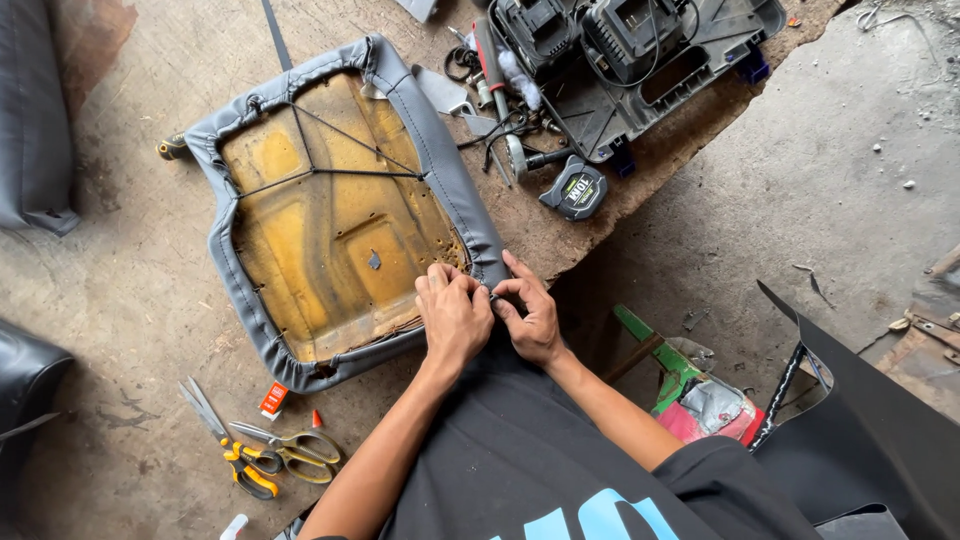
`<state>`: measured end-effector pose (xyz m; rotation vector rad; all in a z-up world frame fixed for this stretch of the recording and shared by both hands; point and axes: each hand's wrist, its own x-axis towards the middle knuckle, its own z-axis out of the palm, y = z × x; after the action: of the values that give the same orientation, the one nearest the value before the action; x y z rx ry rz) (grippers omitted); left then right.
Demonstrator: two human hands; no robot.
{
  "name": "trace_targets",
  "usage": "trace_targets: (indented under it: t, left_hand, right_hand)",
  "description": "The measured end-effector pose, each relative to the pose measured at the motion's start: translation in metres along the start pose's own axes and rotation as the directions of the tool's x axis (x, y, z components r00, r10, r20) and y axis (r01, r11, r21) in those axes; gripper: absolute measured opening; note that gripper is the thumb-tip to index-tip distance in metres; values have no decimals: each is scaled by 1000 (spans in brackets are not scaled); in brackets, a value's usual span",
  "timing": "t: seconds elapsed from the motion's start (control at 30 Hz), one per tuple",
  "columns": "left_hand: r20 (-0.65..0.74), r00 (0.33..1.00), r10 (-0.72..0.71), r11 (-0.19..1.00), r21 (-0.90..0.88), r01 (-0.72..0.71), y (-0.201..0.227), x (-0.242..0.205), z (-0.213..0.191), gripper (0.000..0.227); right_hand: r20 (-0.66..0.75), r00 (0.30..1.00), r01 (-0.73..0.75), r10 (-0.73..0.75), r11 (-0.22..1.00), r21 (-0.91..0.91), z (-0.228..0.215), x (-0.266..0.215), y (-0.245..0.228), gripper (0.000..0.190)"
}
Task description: The person repairs a damaged car seat by applying glue to the edges of the upholstery and pressing the material down to secure it. They work along the perimeter of the seat, smoothing the fabric and ensuring it adheres to the frame.
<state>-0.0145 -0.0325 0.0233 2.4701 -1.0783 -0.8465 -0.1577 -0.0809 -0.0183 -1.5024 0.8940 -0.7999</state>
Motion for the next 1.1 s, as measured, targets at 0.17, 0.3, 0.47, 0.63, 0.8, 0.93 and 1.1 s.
trace_targets:
  t: [0.17,0.3,0.47,0.63,0.8,0.93,1.1]
  left_hand:
    - [-21,999,45,999,-21,-45,-6,0,3,16]
    - [8,999,48,997,-62,-48,-8,0,-2,13]
    - [54,997,63,995,-79,-59,-14,-1,-3,14]
    - [75,995,59,994,-91,-52,-14,0,-3,17]
    - [-27,997,71,995,-62,-72,-9,-4,1,10]
    - [-64,994,85,995,-50,-89,-8,-4,3,9]
    - [-84,992,89,993,-74,-96,-6,-5,1,9]
  right_hand:
    - [-40,998,-51,53,998,38,6,-2,4,14]
    - [-31,976,-208,217,959,190,10,-5,5,34]
    - [-18,958,-271,285,927,260,10,-4,10,40]
    - [-2,940,-325,342,894,307,8,-3,17,40]
    - [17,947,-314,321,913,260,4,-2,20,34]
    - [12,949,-309,315,922,234,4,-1,15,31]
    - [44,957,-289,286,939,185,-1,-1,12,39]
